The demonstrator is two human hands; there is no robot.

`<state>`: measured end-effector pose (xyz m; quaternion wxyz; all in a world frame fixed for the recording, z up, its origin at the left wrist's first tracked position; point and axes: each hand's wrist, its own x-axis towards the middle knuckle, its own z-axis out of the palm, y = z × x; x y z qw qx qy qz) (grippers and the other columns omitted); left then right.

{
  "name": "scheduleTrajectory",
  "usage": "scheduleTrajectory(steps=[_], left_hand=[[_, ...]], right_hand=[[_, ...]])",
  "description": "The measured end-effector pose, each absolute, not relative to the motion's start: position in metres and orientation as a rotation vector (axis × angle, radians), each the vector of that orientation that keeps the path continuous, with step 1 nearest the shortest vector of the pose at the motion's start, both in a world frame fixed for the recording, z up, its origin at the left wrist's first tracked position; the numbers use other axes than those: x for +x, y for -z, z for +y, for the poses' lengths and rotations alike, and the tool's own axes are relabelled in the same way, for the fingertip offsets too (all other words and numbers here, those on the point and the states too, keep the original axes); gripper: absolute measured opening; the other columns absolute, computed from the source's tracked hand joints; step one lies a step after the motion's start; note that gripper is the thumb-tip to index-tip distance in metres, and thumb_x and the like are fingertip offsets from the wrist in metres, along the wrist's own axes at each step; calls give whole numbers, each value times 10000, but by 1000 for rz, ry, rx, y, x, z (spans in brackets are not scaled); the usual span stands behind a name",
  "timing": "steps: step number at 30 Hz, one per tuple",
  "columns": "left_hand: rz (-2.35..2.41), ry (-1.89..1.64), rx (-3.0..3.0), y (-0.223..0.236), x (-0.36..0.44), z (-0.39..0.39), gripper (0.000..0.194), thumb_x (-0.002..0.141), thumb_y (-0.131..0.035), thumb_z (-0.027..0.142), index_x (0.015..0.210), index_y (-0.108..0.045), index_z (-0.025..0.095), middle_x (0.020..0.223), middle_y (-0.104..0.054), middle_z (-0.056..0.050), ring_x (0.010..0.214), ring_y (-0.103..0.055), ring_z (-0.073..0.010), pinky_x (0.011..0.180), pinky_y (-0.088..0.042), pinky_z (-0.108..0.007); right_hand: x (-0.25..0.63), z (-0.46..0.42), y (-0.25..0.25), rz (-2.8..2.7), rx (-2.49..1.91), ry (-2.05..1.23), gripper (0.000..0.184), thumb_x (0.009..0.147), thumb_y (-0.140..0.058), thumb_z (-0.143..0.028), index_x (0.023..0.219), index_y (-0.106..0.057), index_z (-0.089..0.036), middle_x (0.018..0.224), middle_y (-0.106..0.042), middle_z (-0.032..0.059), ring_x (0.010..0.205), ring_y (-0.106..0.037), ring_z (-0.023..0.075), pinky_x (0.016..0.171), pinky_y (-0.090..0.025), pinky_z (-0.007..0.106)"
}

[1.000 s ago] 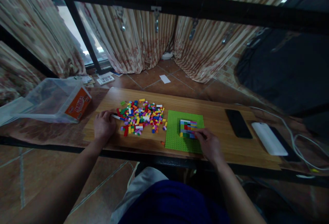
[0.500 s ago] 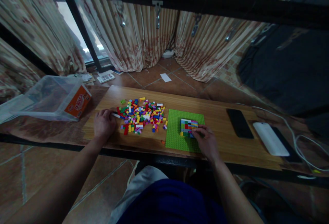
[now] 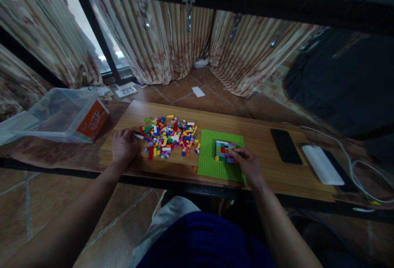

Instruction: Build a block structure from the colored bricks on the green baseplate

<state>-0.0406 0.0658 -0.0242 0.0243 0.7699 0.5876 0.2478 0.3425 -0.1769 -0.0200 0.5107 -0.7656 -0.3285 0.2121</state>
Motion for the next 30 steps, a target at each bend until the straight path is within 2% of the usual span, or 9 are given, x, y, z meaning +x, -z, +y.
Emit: scheduleTrajectory(steps=[5,10,20,26,30], left_hand=[[1822,-768,2388,25,-40,66,305,840,-436,203,1003,-692,172,1077,-671,-134,1056,-581,-309,952,-449,-441],[1822,-769,2401,25,-40,66,305,838,-435,204,1005,-688,170,1066,-671,-134,1040,-579,-309,944,-448,-441],[1821,-783,2403,25,-40,64,304,841,-432,196,1006,-686,180,1077,-669,-117,1049,-577,-295,966,-441,-432],[1808,-771,2397,24,-40,64,308,844,-442,202,1027,-686,166,1086,-663,-141,1057,-574,-310,955,-442,-447],[1818,-773,2418,26,-41,67,314,842,-436,202,1015,-697,170,1072,-670,-138,1042,-578,-314,935,-451,-445]], right_hand=[[338,-168,22,-803,-2041,-377,463,709,-671,-605,899,-712,-185,904,-707,92,842,-631,246,810,-471,406],[327,-164,24,-848,-2148,-149,463,736,-632,-607,909,-684,-181,989,-677,130,910,-591,270,859,-445,434],[307,-169,23,-944,-2219,22,528,870,-480,-642,1023,-638,-162,1056,-656,173,1019,-544,309,904,-399,459],[309,-168,23,-963,-2211,-2,551,866,-473,-661,1036,-632,-163,1085,-659,183,1048,-551,316,922,-401,479],[323,-174,19,-888,-2037,-128,545,876,-472,-627,1064,-631,-141,1052,-675,169,961,-607,274,872,-455,439]])
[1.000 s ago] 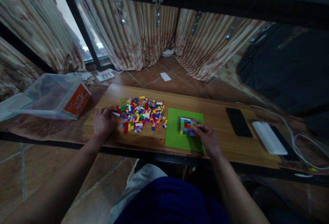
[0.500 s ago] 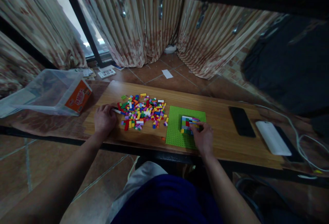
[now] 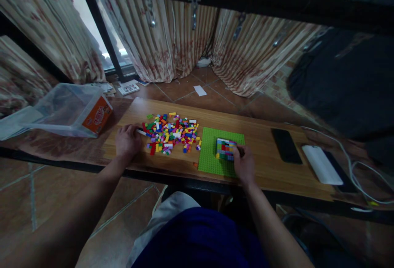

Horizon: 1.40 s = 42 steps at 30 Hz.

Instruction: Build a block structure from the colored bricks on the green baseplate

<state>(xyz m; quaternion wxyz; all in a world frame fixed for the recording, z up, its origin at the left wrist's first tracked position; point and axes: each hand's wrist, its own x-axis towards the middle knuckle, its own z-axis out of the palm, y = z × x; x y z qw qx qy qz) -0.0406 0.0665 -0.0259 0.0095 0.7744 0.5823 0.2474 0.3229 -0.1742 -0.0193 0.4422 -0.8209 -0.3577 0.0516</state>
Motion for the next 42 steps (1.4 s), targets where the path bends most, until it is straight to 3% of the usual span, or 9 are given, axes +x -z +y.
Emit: scheduleTrajectory(steps=[4,10,16,22,32,42], left_hand=[[1813,-779,2422,25,-40,65,315,827,-453,190,1021,-699,164,1068,-675,-139,1034,-582,-314,936,-456,-450],[1844,-750,2392,22,-38,62,317,831,-447,183,1024,-699,171,1071,-674,-131,1064,-581,-303,962,-451,-439],[1842,-741,2391,20,-38,62,319,835,-438,188,1017,-699,167,1087,-673,-133,1060,-583,-297,961,-446,-432],[1822,-763,2386,22,-39,63,321,839,-434,192,1018,-699,160,1075,-676,-139,1038,-590,-304,945,-449,-438],[1828,-754,2393,23,-40,65,301,838,-439,198,1002,-690,182,1068,-675,-126,1039,-587,-300,944,-450,-435],[1844,-742,2404,19,-38,63,314,838,-426,192,1008,-689,170,1071,-676,-138,1035,-585,-307,936,-450,-441]], right_hand=[[315,-190,6,-804,-1963,-84,470,911,-468,-546,1079,-642,-144,1060,-677,151,920,-626,243,807,-484,393],[248,-200,-5,-1263,-1853,-223,279,938,-517,-424,1010,-694,-221,1039,-691,81,996,-613,231,889,-484,396],[209,-182,8,-1556,-1917,-184,247,943,-528,-351,1064,-713,-242,1049,-651,96,998,-563,269,896,-467,441],[204,-169,14,-1563,-1968,-131,221,948,-513,-294,918,-729,-257,996,-646,96,957,-542,274,858,-448,449],[235,-190,-5,-1114,-1857,-431,242,911,-530,-392,933,-699,-220,941,-715,57,877,-650,208,810,-505,348],[265,-219,8,-786,-1878,-498,335,844,-603,-493,987,-712,-209,1024,-747,84,993,-677,251,903,-510,410]])
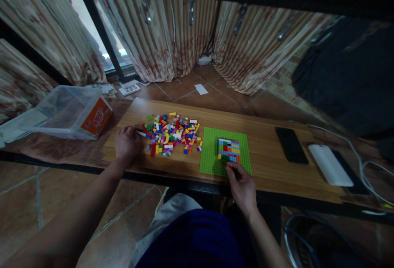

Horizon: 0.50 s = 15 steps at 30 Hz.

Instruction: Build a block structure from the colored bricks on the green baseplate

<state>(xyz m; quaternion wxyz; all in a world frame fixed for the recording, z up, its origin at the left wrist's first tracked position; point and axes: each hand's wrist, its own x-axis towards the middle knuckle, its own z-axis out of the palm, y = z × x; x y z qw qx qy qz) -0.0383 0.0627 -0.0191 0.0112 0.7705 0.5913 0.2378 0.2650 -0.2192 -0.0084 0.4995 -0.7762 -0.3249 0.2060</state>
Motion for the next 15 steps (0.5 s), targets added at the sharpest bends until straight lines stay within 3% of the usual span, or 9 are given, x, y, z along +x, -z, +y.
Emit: scheduleTrajectory(steps=[9,15], left_hand=[[1819,-782,2374,23,-40,65,301,836,-434,203,999,-688,196,1078,-668,-120,1052,-577,-300,956,-445,-435],[1822,-767,2401,24,-40,65,303,848,-425,218,1001,-685,181,1054,-671,-130,1033,-583,-303,947,-446,-440]], right_hand=[[314,-208,6,-760,-1890,-307,389,810,-627,-552,913,-727,-190,973,-725,100,906,-663,234,815,-522,385],[327,-193,16,-812,-1849,-321,351,746,-687,-553,817,-753,-216,1038,-656,88,998,-615,227,859,-510,407]])
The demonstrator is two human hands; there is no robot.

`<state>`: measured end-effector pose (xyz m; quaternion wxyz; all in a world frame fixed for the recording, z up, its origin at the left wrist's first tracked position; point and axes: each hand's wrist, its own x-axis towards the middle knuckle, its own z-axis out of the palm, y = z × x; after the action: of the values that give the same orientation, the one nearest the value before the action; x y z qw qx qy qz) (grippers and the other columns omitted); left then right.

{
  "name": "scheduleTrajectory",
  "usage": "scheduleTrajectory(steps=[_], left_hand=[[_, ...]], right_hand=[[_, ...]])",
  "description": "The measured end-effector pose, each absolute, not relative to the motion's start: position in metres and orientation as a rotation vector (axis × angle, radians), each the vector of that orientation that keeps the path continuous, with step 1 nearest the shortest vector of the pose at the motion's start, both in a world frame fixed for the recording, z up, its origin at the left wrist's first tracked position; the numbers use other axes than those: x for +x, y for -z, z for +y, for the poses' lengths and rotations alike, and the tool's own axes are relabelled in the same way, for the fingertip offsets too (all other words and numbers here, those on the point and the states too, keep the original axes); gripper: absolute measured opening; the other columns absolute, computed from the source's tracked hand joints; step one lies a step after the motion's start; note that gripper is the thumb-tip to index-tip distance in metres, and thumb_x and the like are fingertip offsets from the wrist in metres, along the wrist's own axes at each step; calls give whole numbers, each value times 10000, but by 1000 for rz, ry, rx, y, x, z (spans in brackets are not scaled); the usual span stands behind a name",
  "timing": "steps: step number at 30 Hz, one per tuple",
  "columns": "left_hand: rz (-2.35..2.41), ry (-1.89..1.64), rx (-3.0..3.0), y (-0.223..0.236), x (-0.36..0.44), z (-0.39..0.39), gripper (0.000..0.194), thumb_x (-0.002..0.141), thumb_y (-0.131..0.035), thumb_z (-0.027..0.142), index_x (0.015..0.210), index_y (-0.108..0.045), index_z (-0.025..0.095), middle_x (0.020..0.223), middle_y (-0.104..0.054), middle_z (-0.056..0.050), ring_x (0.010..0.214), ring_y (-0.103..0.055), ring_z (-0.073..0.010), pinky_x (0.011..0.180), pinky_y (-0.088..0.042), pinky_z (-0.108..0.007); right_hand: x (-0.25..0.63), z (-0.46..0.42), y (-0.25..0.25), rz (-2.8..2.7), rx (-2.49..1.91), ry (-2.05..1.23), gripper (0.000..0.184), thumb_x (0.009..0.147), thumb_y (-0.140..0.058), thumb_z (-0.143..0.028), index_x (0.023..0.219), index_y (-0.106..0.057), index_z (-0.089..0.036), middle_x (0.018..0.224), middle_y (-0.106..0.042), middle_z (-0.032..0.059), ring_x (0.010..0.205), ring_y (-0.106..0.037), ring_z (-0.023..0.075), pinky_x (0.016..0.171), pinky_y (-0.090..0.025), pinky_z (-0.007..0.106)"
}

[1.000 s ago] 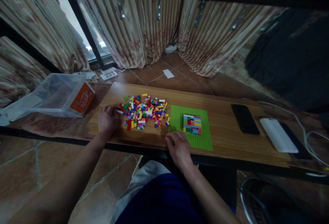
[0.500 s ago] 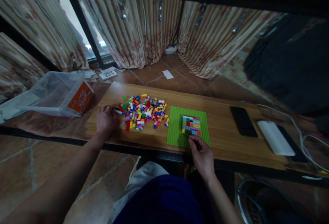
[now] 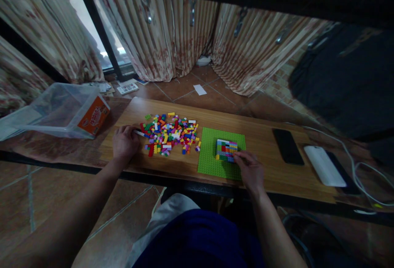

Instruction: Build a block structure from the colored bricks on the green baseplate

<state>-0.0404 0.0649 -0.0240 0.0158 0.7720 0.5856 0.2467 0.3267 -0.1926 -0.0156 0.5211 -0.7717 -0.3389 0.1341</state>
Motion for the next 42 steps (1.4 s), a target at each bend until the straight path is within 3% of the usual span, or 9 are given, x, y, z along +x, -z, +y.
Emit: scheduleTrajectory(steps=[24,31,37,42], left_hand=[[1834,-780,2357,25,-40,65,300,841,-436,206,1009,-684,188,1077,-662,-124,1065,-572,-301,962,-440,-438],[1827,-746,2379,22,-39,63,310,844,-432,198,1014,-690,169,1075,-664,-133,1060,-573,-305,962,-440,-437],[1826,-756,2376,23,-39,64,308,836,-444,196,1019,-690,176,1083,-664,-128,1065,-569,-303,961,-444,-436],[1835,-757,2363,23,-39,64,304,843,-438,201,1008,-692,180,1077,-666,-123,1056,-573,-299,962,-443,-438]], right_hand=[[337,-193,22,-832,-1888,-407,343,705,-721,-532,818,-778,-213,1045,-640,94,1014,-604,247,910,-473,443],[345,-194,29,-804,-1884,-448,346,654,-773,-514,852,-769,-230,1001,-698,67,998,-625,251,960,-453,457],[345,-192,23,-593,-1743,-599,373,598,-793,-500,842,-745,-221,874,-735,41,852,-662,223,852,-503,407],[346,-187,19,-666,-1891,-574,347,609,-758,-503,782,-732,-203,789,-724,43,773,-651,218,780,-495,380]])
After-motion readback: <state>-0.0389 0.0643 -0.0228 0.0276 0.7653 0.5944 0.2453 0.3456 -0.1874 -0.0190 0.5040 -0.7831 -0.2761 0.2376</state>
